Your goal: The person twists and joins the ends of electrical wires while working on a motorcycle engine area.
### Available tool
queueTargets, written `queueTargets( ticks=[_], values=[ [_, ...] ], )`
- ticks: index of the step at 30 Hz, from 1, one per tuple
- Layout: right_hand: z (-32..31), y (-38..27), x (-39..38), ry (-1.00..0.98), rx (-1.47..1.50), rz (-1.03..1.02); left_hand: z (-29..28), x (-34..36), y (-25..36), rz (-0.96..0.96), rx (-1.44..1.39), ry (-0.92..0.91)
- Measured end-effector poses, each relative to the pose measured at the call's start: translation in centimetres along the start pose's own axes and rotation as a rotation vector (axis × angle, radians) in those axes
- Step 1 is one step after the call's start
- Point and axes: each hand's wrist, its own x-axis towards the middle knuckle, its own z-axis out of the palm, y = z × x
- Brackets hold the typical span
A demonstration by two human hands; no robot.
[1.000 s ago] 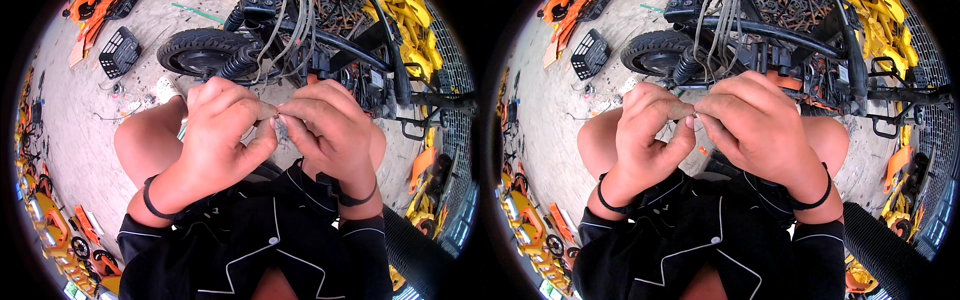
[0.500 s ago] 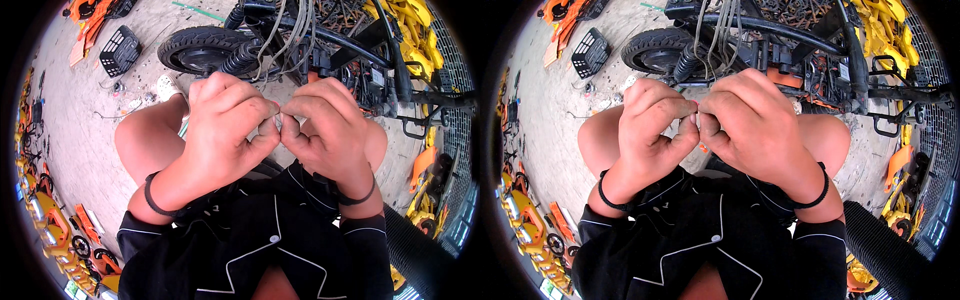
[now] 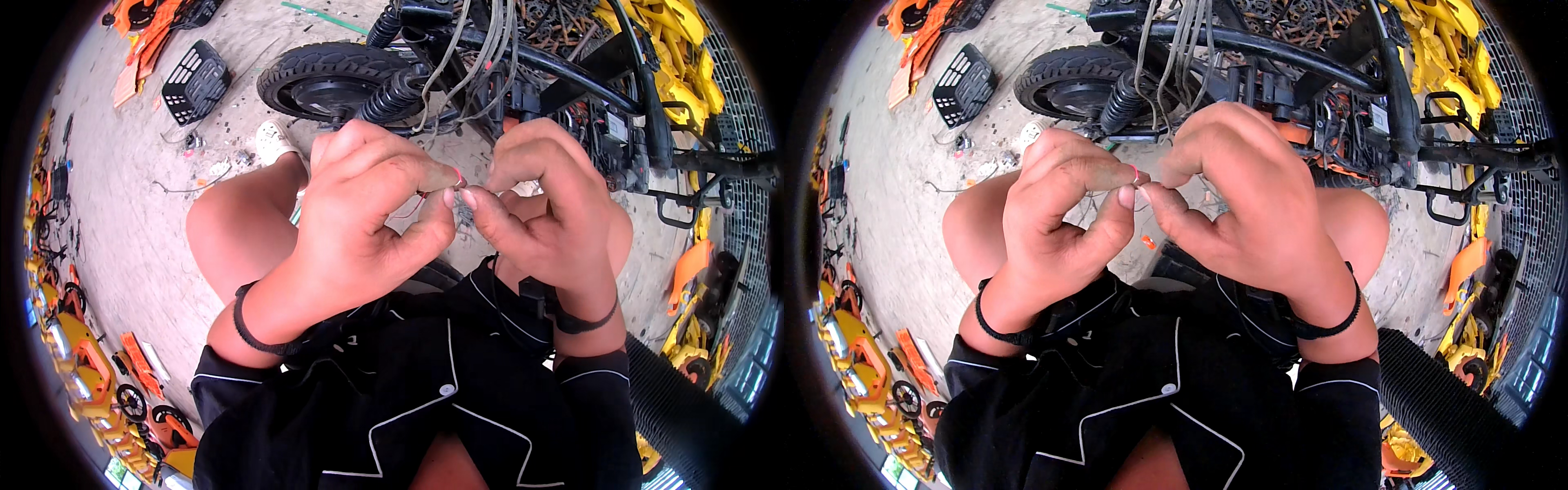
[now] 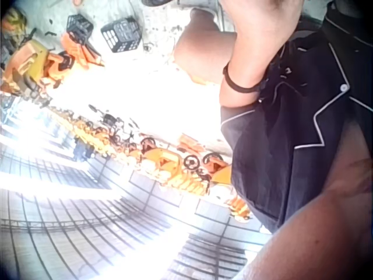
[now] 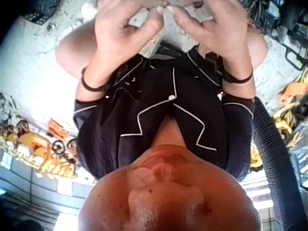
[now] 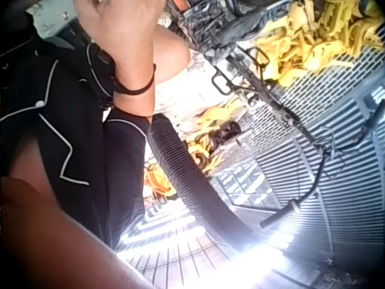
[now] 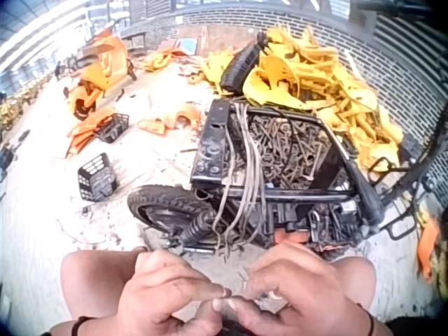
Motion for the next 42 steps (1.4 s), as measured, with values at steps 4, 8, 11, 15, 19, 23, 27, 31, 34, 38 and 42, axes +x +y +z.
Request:
queueTargets(
  ticks=[4, 8, 11, 15, 19, 23, 27, 31, 34, 38, 42],
  values=[
    [-0.2, 0.6, -0.2, -0.029, 0.001, 0.001, 0.1, 0.1, -0.1, -0.006, -0.011, 0.003],
    [-0.2, 0.8, -0.2, -0.047, -0.036, -0.022, 0.1, 0.1, -0.2, -0.017, -0.026, -0.02],
    [-0.2, 0.7, -0.2, -0.038, -0.075, -0.025, 0.3, 0.1, -0.2, -0.027, -0.033, -0.022],
    [-0.1, 0.4, -0.2, -0.015, -0.075, -0.067, 0.2, 0.0, -0.1, -0.082, -0.09, -0.044],
    [0.2, 0.7, -0.3, -0.011, -0.104, -0.111, 0.3, -0.1, -0.2, -0.111, -0.154, -0.058],
    [0.1, 0.7, -0.4, -0.01, -0.126, -0.124, 0.2, -0.1, 0.0, -0.095, -0.093, -0.076],
    [0.1, 0.7, -0.5, -0.024, -0.208, -0.158, 0.2, -0.1, 0.1, -0.072, -0.042, -0.077],
    [0.3, 0.5, -0.5, 0.001, -0.21, -0.172, 0.2, -0.1, 0.1, -0.063, -0.061, -0.076],
    [0.5, 0.6, -0.4, 0.031, -0.182, -0.193, 0.2, -0.2, 0.1, -0.06, -0.102, -0.057],
    [1.1, 0.2, -0.4, 0.088, -0.182, -0.21, 0.2, -0.3, 0.3, -0.029, -0.074, -0.033],
    [1.6, 0.4, -0.4, 0.139, -0.155, -0.206, 0.3, -0.3, 0.3, 0.015, -0.015, -0.012]
  ],
)
